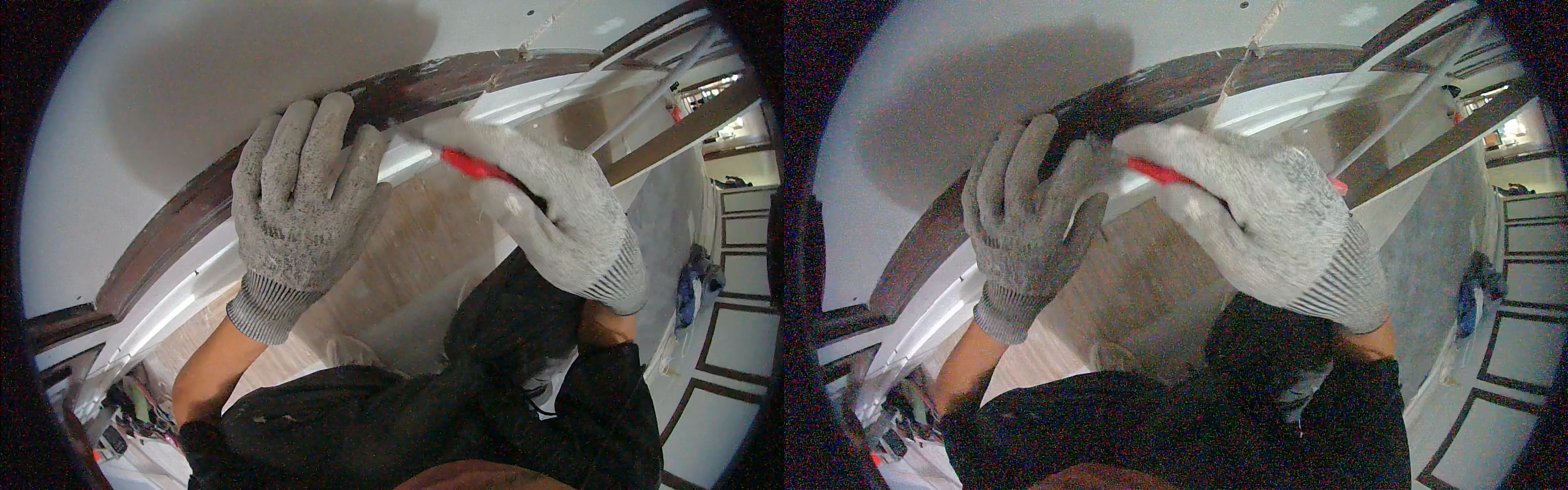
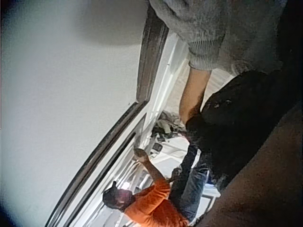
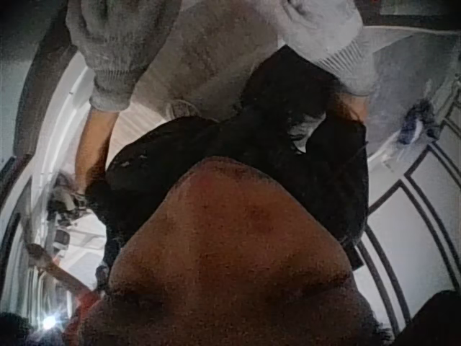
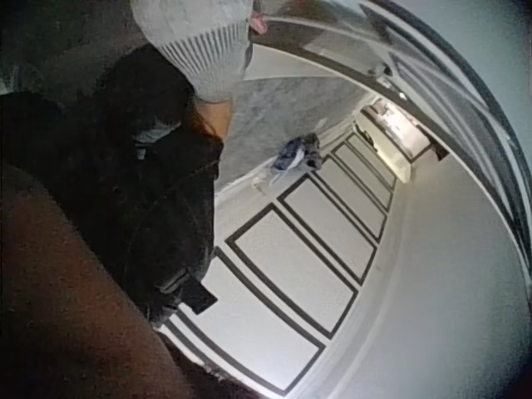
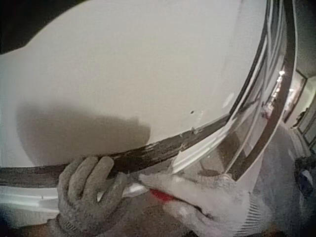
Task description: The person uses a utility knife to trim excess material from the edge of a wall molding while kneeling on the floor.
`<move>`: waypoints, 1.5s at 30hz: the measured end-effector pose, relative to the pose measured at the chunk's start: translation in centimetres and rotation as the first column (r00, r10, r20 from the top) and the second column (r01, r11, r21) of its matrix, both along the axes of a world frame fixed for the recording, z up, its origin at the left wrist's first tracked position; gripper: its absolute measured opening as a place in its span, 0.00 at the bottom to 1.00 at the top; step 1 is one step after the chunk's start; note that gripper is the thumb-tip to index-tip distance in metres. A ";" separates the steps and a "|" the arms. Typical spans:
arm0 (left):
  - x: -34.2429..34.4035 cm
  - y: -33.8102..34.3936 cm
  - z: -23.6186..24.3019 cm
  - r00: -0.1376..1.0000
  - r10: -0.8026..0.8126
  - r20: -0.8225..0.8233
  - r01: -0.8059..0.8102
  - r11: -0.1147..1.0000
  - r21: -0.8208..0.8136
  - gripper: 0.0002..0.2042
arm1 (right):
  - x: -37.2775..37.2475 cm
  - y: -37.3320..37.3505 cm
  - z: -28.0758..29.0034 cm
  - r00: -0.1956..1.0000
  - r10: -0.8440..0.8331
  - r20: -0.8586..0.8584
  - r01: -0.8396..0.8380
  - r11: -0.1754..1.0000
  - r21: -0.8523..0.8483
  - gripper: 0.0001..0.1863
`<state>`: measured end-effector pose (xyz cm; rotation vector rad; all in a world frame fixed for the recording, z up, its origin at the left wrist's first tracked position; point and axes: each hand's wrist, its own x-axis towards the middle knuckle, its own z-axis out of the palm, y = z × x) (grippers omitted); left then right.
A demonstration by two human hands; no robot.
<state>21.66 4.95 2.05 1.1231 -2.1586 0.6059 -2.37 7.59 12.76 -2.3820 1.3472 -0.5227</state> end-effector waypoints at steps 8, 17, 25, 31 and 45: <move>-3.8 -1.8 2.1 0.990 -0.112 0.087 0.104 0.991 0.087 0.29 | -3.2 -0.3 1.0 0.932 0.064 0.357 -0.053 0.998 -0.043 0.21; -9.9 -6.8 0.6 0.964 -0.201 0.172 0.167 0.967 0.194 0.27 | -3.9 -0.7 0.3 0.902 0.125 0.413 -0.109 0.992 -0.060 0.24; -10.3 -5.5 2.0 0.975 -0.172 0.142 0.145 0.972 0.183 0.29 | -3.9 -0.7 -1.0 0.870 0.163 0.465 -0.092 0.981 -0.171 0.21; -8.2 -5.2 2.9 0.980 -0.194 0.049 0.177 0.954 0.241 0.27 | -3.9 -1.4 -1.5 0.858 0.187 0.479 -0.147 0.982 -0.119 0.24; -6.7 -1.5 6.3 0.955 0.115 0.273 -0.213 0.907 0.364 0.30 | -6.1 -0.2 -1.0 0.740 0.276 0.614 -0.161 0.958 -0.237 0.23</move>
